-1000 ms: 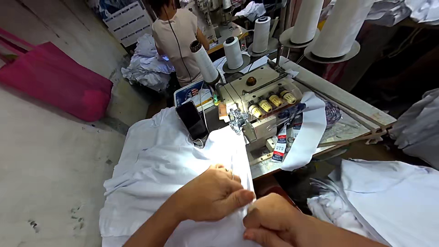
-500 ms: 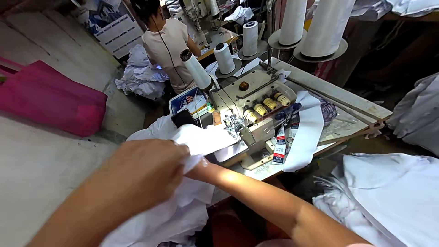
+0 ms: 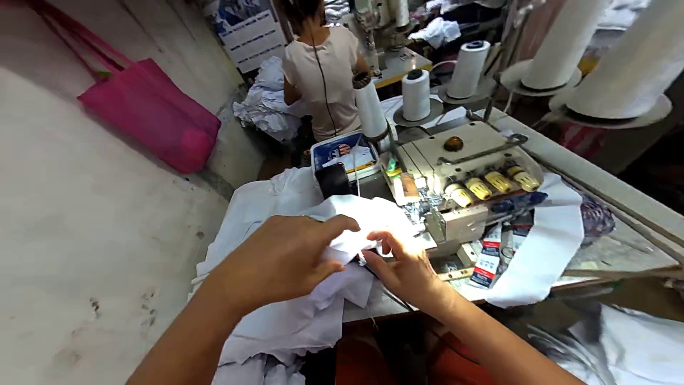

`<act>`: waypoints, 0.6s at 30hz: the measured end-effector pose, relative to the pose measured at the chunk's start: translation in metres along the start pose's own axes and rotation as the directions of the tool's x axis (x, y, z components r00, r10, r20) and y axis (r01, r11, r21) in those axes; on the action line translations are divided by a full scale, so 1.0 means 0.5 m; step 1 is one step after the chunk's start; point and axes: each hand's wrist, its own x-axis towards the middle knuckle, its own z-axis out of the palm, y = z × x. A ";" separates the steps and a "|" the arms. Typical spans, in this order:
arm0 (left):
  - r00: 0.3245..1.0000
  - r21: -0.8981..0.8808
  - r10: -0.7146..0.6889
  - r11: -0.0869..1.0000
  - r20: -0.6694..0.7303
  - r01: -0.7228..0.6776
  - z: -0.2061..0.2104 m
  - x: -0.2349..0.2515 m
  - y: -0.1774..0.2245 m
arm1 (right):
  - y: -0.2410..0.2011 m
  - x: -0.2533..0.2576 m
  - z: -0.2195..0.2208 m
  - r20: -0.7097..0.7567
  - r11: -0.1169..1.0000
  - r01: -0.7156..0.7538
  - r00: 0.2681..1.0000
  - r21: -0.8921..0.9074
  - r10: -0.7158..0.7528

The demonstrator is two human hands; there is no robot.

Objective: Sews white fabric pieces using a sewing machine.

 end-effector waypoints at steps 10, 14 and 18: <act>0.995 0.163 0.094 0.983 -0.045 -0.086 0.026 -0.029 0.003 | -0.052 0.019 0.001 0.050 0.946 0.210 0.972 0.246 -0.229; 0.984 0.140 0.161 0.979 -0.071 -0.150 0.033 -0.026 0.006 | -0.034 0.010 -0.020 0.065 0.954 0.194 0.975 0.230 -0.214; 0.982 0.147 0.144 0.981 -0.122 -0.126 0.049 -0.030 -0.014 | 0.043 -0.039 -0.040 0.042 0.998 0.059 0.997 0.030 -0.061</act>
